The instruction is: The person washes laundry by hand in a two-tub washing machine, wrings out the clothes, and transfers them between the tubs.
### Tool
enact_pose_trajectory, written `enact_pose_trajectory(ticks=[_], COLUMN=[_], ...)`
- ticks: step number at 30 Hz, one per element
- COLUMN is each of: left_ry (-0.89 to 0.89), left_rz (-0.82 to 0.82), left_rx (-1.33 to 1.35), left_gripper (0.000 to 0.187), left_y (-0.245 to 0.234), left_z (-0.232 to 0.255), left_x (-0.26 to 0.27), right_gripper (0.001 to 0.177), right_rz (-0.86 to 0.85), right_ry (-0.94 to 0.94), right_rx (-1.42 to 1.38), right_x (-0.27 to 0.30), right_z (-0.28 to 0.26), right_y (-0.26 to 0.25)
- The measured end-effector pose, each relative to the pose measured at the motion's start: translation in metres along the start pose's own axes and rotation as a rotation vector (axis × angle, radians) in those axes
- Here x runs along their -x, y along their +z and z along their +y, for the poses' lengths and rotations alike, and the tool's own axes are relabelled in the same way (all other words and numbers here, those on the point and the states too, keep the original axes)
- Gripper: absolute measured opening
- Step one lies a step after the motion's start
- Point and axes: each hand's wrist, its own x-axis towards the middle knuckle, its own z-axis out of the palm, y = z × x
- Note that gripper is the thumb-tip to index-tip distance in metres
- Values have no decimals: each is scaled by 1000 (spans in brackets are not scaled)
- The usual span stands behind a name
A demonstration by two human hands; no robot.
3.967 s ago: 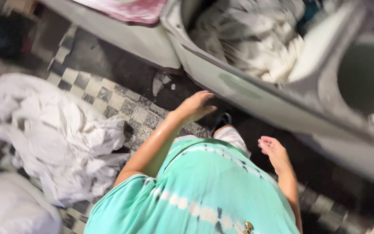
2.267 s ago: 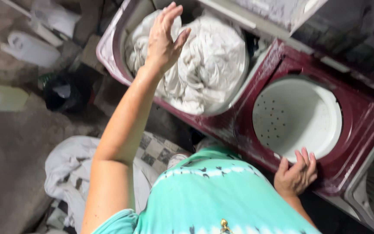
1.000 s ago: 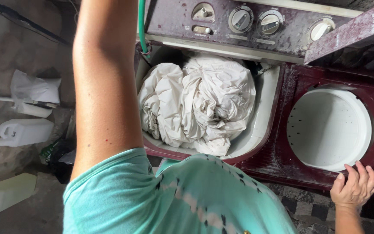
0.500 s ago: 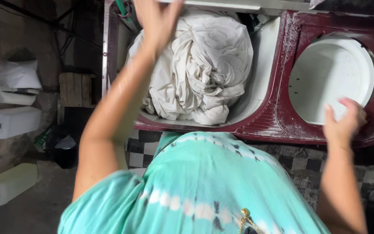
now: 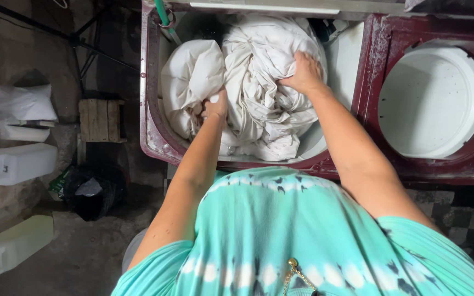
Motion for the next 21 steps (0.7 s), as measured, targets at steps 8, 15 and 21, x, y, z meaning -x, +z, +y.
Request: enact_pose_trajectory(ticks=[8, 15, 21], left_ry=[131, 989, 1808], left_rz=[-351, -506, -538], left_rx=[286, -15, 42], left_gripper=[110, 129, 97], left_y=[-6, -42, -37], left_z=[-6, -16, 13], left_x=[-85, 80, 219], right_gripper=[55, 40, 25], right_rz=[-88, 6, 61], right_ry=[154, 91, -4], right_rx=[-191, -556, -1034], right_x=[132, 222, 217], right_z=[-23, -41, -76], right_y=[16, -68, -133])
